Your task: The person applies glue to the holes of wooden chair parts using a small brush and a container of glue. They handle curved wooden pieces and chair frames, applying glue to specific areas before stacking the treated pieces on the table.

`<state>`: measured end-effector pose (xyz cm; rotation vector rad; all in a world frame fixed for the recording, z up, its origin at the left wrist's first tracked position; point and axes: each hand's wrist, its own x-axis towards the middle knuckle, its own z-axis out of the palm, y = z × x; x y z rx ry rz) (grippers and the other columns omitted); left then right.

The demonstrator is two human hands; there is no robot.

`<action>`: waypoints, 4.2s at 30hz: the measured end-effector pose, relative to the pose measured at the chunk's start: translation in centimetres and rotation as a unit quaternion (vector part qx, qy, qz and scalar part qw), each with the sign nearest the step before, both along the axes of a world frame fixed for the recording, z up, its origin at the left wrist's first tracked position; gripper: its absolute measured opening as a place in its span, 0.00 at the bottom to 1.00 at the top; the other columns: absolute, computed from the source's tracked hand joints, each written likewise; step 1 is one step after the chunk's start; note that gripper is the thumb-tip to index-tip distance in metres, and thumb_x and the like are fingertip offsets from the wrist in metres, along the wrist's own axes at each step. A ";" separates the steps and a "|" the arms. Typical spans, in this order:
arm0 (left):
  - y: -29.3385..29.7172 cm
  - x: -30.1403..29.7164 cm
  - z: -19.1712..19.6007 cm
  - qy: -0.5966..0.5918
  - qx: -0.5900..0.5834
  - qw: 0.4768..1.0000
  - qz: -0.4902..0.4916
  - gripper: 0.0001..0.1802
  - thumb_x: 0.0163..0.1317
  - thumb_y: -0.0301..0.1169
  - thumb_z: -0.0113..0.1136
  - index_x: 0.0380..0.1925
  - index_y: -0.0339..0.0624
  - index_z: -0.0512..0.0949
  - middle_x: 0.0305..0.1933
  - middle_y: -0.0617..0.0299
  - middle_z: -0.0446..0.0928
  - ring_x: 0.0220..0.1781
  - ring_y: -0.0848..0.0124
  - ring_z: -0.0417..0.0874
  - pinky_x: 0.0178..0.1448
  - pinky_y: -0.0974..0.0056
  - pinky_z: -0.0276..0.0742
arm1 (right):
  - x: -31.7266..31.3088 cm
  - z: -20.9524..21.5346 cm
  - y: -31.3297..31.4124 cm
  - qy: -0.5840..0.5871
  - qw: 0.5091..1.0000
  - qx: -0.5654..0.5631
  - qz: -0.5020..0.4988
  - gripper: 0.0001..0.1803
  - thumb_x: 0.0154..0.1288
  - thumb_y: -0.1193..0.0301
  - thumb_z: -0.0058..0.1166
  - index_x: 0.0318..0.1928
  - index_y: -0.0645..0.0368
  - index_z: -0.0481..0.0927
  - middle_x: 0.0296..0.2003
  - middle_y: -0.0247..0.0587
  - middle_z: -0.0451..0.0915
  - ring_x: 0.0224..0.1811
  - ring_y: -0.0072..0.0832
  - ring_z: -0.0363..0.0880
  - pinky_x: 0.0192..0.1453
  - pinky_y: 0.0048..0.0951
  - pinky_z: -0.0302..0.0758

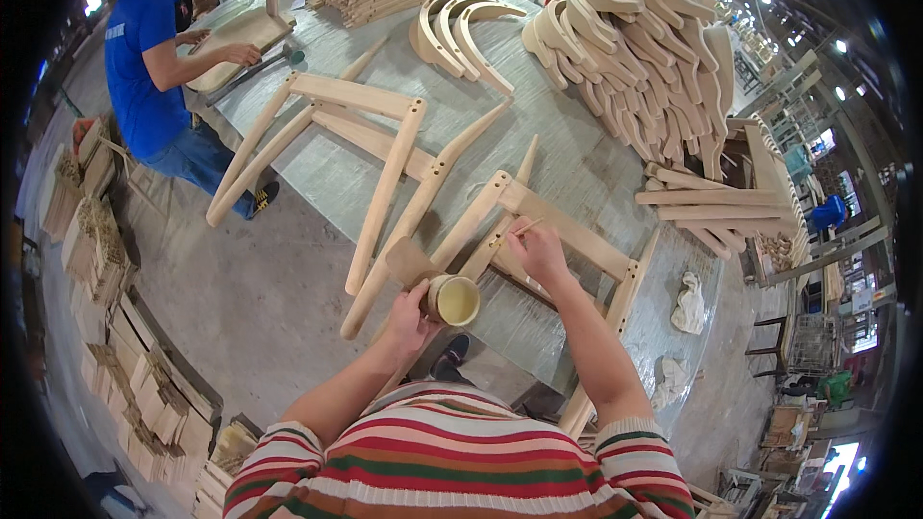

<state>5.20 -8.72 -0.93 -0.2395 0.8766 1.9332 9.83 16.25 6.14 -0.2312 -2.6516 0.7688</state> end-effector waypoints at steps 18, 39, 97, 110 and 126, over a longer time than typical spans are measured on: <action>7.5 1.5 5.1 0.054 -0.007 0.997 -0.046 0.13 0.68 0.37 0.45 0.50 0.48 0.66 0.48 0.63 0.75 0.47 0.68 0.79 0.39 0.55 0.80 | 12.0 1.9 -2.8 0.161 0.806 -0.522 -0.227 0.10 0.64 0.68 0.55 0.30 0.60 0.73 0.25 0.35 0.77 0.27 0.21 0.78 0.35 0.23 0.77; 28.0 10.6 3.4 0.028 0.036 0.984 -0.174 0.15 0.69 0.37 0.41 0.53 0.47 0.64 0.53 0.56 0.72 0.52 0.57 0.77 0.49 0.40 0.76 | 24.5 -2.6 8.6 0.377 0.560 -0.650 -0.349 0.07 0.63 0.69 0.55 0.31 0.54 0.71 0.24 0.31 0.74 0.23 0.21 0.72 0.32 0.26 0.74; 22.7 9.3 -0.7 -0.032 -0.001 0.988 -0.154 0.19 0.68 0.40 0.39 0.51 0.42 0.70 0.53 0.54 0.73 0.53 0.54 0.76 0.51 0.41 0.75 | 21.0 4.6 17.2 0.047 0.957 -0.028 -0.284 0.07 0.58 0.72 0.54 0.32 0.63 0.74 0.26 0.50 0.76 0.29 0.44 0.76 0.35 0.37 0.73; 21.7 9.2 -0.8 -0.033 0.006 0.986 -0.162 0.19 0.68 0.39 0.40 0.51 0.41 0.70 0.52 0.53 0.73 0.52 0.53 0.76 0.50 0.41 0.75 | 20.6 4.6 16.5 0.038 0.962 -0.024 -0.270 0.07 0.56 0.74 0.54 0.29 0.67 0.74 0.25 0.50 0.76 0.28 0.45 0.76 0.34 0.36 0.73; 22.1 9.1 -0.4 -0.027 0.005 0.986 -0.165 0.19 0.68 0.39 0.42 0.54 0.42 0.66 0.56 0.54 0.69 0.55 0.53 0.74 0.52 0.39 0.73 | 21.0 3.1 16.2 0.045 0.945 -0.060 -0.317 0.10 0.59 0.70 0.56 0.32 0.66 0.75 0.23 0.51 0.76 0.25 0.44 0.76 0.32 0.35 0.72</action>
